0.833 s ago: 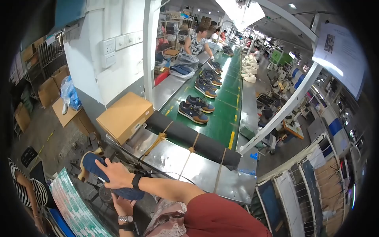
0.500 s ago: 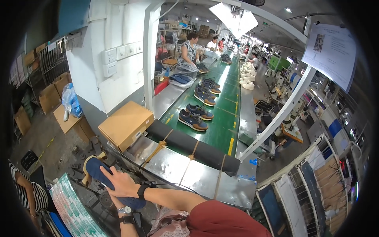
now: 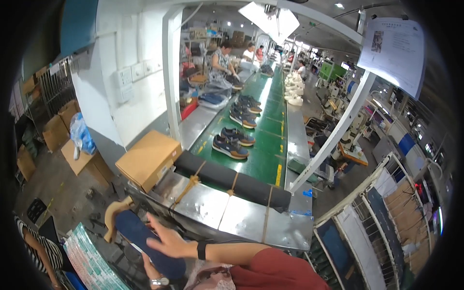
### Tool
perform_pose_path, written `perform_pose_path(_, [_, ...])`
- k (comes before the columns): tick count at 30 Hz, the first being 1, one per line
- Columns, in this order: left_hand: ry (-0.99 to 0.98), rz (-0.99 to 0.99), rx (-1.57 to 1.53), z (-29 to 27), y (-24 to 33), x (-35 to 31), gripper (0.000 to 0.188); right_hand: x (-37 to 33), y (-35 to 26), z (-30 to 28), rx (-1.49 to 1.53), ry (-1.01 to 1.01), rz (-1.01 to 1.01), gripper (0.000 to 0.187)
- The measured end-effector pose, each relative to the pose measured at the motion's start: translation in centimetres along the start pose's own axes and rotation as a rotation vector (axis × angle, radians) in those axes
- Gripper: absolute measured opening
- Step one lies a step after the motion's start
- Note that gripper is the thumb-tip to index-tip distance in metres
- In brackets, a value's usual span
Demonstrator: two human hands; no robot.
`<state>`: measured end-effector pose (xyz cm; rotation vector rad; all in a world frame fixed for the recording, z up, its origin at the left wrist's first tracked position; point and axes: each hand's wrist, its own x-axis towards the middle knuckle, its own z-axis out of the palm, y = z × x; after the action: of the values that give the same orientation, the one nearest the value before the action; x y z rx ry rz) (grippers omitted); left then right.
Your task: The recorder is seen attaching shoe soles using industrial equipment in a factory setting.
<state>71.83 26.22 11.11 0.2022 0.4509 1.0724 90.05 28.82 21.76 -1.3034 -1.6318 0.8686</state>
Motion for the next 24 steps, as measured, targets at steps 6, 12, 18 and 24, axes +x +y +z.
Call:
perform_pose_path(6, [0.349,-0.049,0.886,-2.0,5.9,-10.4,0.043,5.4,6.4,5.8,1.256,-0.301,0.824,0.08])
perform_pose_path(12, [0.258,0.039,1.546,-3.3,6.2,-15.8,0.09,7.2,3.9,10.1,1.415,-0.493,0.835,0.073])
perform_pose_path(18, [0.499,0.057,1.775,-1.1,-1.1,-8.7,0.094,5.8,4.6,-2.6,1.213,-0.556,0.385,0.095])
perform_pose_path(24, [0.358,0.347,2.111,4.7,-10.3,10.5,0.073,-2.9,15.6,-17.6,0.385,0.096,0.162,0.123])
